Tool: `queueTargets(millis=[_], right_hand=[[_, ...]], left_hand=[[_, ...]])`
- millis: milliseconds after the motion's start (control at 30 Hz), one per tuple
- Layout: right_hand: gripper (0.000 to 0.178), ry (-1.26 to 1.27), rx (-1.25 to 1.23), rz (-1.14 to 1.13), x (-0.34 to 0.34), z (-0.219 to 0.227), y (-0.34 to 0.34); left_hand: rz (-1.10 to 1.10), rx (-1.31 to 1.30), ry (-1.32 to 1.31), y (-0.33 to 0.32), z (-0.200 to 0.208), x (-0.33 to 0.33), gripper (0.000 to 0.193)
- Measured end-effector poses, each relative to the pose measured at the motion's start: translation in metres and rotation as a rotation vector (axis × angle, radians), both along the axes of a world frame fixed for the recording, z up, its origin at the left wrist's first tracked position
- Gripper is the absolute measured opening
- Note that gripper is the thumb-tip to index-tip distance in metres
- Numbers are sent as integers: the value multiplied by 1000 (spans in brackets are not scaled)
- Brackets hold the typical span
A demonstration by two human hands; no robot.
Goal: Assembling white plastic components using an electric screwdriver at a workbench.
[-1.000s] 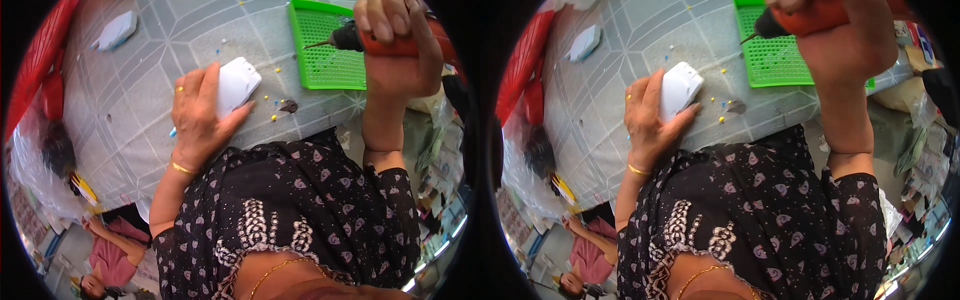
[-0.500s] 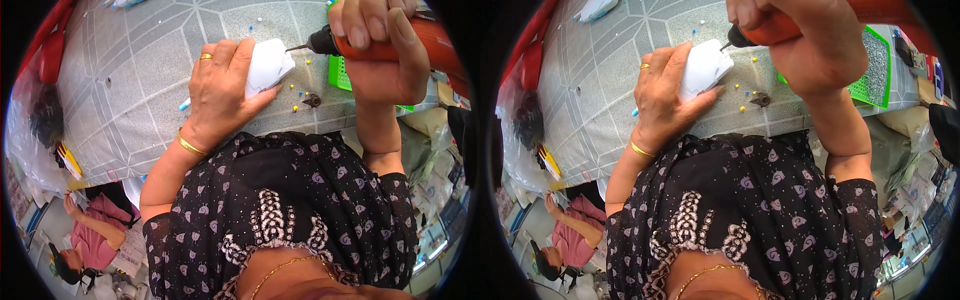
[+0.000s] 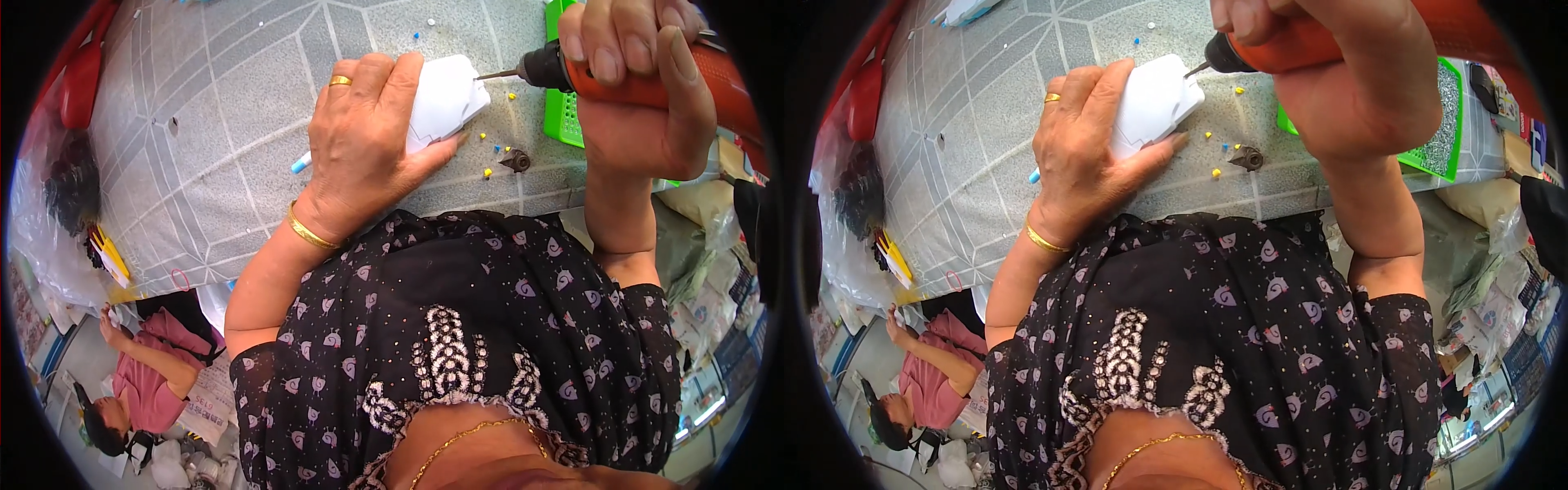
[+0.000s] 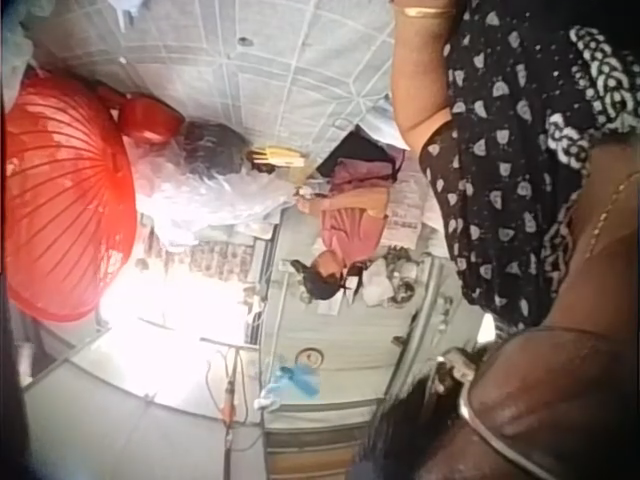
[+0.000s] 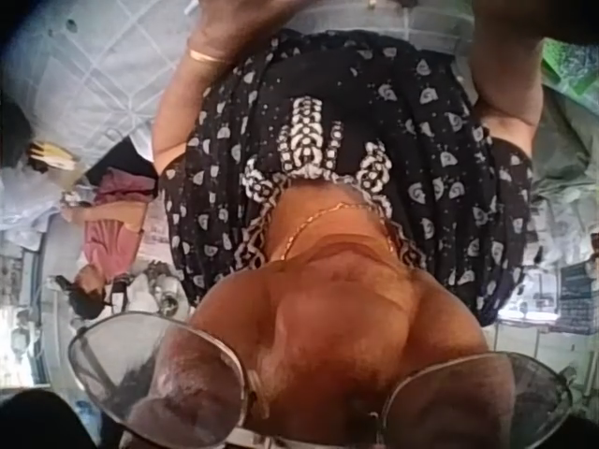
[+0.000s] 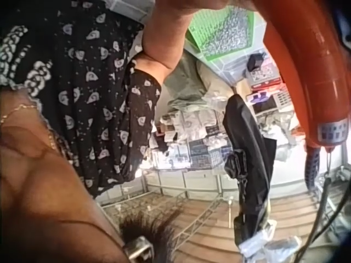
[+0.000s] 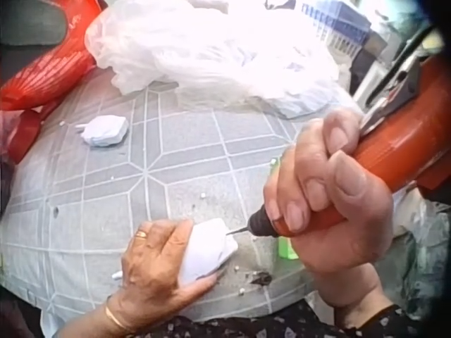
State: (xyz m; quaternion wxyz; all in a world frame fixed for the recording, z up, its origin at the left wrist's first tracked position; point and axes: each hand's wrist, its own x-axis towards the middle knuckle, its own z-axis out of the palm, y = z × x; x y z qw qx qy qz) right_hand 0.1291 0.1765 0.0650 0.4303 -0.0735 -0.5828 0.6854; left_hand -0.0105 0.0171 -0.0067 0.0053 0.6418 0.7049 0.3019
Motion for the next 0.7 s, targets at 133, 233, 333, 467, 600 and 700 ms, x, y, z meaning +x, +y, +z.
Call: queueTargets(millis=[133, 233, 333, 467, 600, 700], right_hand=[[23, 11, 10, 15, -3, -4, 2], [23, 18, 19, 23, 1, -6, 5], [24, 23, 29, 30, 2, -8, 7], [24, 29, 44, 40, -1, -11, 11], [25, 35, 55, 58, -1, -16, 14], [26, 1, 45, 84, 0, -18, 15]], left_hand=[[-4, 15, 1, 0, 0, -1, 75], [-9, 20, 6, 1, -1, -1, 75], [-8, 23, 7, 1, 0, -1, 75], [-14, 15, 7, 2, -1, 0, 75], [-6, -7, 6, 2, 0, 1, 74], [-6, -12, 6, 2, 0, 2, 74]])
